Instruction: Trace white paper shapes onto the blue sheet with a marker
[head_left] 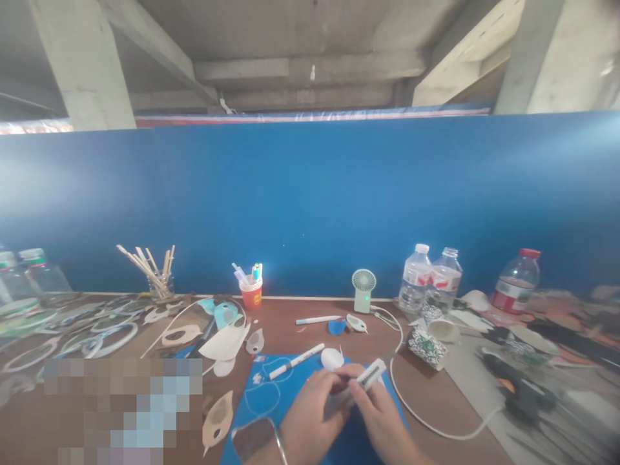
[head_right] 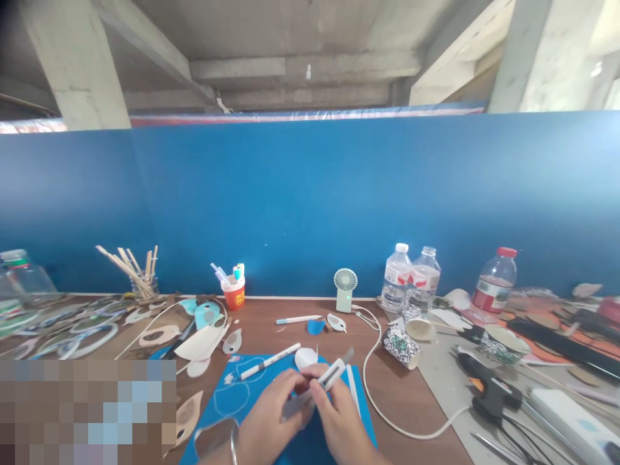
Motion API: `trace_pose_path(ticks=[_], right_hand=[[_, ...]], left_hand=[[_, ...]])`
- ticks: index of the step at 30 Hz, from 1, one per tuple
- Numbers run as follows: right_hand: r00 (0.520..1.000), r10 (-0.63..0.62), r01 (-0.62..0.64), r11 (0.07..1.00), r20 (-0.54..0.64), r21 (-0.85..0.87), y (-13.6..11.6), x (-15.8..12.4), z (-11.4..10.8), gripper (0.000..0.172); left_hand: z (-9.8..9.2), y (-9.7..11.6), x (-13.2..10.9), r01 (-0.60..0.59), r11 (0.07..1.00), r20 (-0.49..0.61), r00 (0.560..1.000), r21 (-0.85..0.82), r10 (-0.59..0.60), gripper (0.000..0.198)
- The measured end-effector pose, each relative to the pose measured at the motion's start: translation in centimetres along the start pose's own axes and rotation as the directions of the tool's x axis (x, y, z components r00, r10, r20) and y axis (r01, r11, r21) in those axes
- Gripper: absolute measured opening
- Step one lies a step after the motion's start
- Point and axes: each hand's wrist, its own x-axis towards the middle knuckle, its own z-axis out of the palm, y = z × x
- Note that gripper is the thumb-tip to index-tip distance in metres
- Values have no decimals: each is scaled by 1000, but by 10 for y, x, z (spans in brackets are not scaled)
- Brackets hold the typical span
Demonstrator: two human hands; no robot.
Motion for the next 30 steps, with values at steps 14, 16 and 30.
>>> trace_pose_path(ticks=[14,16,30], right_hand=[[870,211,-204,977,-446,65,-2,27,-24,29],[850,230,-218,973,-474,80,5,49,-36,37],[701,413,-398,903,-582,161,97,161,-86,26]], left_hand=[[-4,-26,8,38,945,198,974,324,-107,42],[-5,-29,10,36,951,201,974,308,-102,44],[-4,-36,25,97,969,265,951,226,-157,42]])
